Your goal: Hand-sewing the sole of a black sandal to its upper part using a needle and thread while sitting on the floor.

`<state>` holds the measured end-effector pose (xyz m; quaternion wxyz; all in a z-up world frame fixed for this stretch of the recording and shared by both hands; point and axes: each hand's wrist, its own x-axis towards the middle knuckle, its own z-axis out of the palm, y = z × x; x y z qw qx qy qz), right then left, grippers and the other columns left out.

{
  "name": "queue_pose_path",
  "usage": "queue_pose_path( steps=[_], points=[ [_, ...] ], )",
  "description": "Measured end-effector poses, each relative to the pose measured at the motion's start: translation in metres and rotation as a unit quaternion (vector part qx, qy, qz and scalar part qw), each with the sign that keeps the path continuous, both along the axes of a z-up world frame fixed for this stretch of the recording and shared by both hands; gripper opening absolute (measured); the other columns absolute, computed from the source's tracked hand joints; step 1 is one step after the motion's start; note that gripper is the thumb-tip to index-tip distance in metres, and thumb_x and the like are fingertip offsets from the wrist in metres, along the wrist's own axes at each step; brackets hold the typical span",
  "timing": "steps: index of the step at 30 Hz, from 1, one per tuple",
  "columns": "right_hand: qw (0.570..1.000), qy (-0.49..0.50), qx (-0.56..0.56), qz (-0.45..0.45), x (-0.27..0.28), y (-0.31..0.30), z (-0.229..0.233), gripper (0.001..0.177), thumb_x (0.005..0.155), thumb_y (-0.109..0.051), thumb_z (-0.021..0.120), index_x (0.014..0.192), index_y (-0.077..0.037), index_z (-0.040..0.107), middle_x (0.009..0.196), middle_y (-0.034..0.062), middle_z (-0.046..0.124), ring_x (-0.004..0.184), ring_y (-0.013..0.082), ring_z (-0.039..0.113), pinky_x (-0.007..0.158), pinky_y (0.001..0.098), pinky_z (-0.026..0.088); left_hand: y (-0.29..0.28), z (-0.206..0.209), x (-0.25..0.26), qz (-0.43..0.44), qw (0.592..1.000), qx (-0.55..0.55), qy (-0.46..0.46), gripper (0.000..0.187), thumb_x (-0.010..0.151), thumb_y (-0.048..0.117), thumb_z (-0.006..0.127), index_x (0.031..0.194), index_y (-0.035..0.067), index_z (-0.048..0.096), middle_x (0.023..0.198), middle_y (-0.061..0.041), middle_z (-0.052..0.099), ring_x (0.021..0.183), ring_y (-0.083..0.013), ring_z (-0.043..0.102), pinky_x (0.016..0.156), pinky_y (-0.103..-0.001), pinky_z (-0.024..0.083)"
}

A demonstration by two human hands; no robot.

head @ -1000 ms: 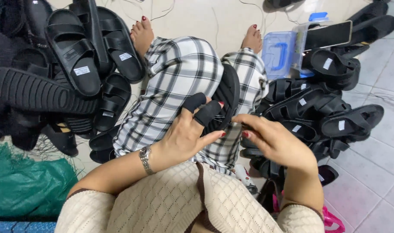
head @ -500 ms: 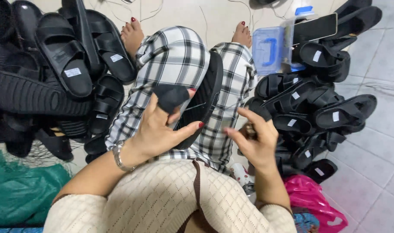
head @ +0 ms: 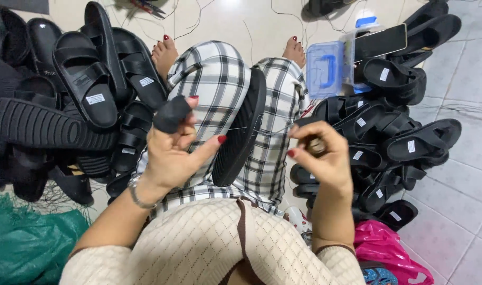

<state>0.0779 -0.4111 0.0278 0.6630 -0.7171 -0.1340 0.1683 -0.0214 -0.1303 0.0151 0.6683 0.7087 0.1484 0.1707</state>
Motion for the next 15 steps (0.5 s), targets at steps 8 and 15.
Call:
queue_pose_path(
  steps=[8, 15],
  points=[
    [0.997, 0.056, 0.025, -0.045, -0.016, 0.048, -0.005, 0.025, 0.079, -0.003, 0.082, 0.096, 0.008, 0.068, 0.082, 0.0153, 0.063, 0.053, 0.0100, 0.053, 0.046, 0.0218, 0.046, -0.006, 0.008, 0.012, -0.110, 0.987, 0.112, -0.037, 0.056, 0.078, 0.015, 0.089, 0.129, 0.008, 0.066, 0.101, -0.006, 0.050, 0.055, -0.0137, 0.055, 0.055, -0.029, 0.048],
    [0.987, 0.091, 0.043, 0.127, -0.003, 0.036, -0.013, 0.007, 0.082, -0.003, 0.078, 0.082, 0.000, 0.071, 0.048, 0.0038, 0.056, 0.045, 0.0041, 0.045, 0.042, 0.0192, 0.037, -0.007, 0.025, 0.015, -0.153, 0.971, 0.181, -0.023, 0.041, 0.088, 0.013, 0.080, 0.128, 0.011, 0.067, 0.123, -0.015, 0.055, 0.069, -0.0296, 0.069, 0.065, -0.039, 0.060]
  ],
)
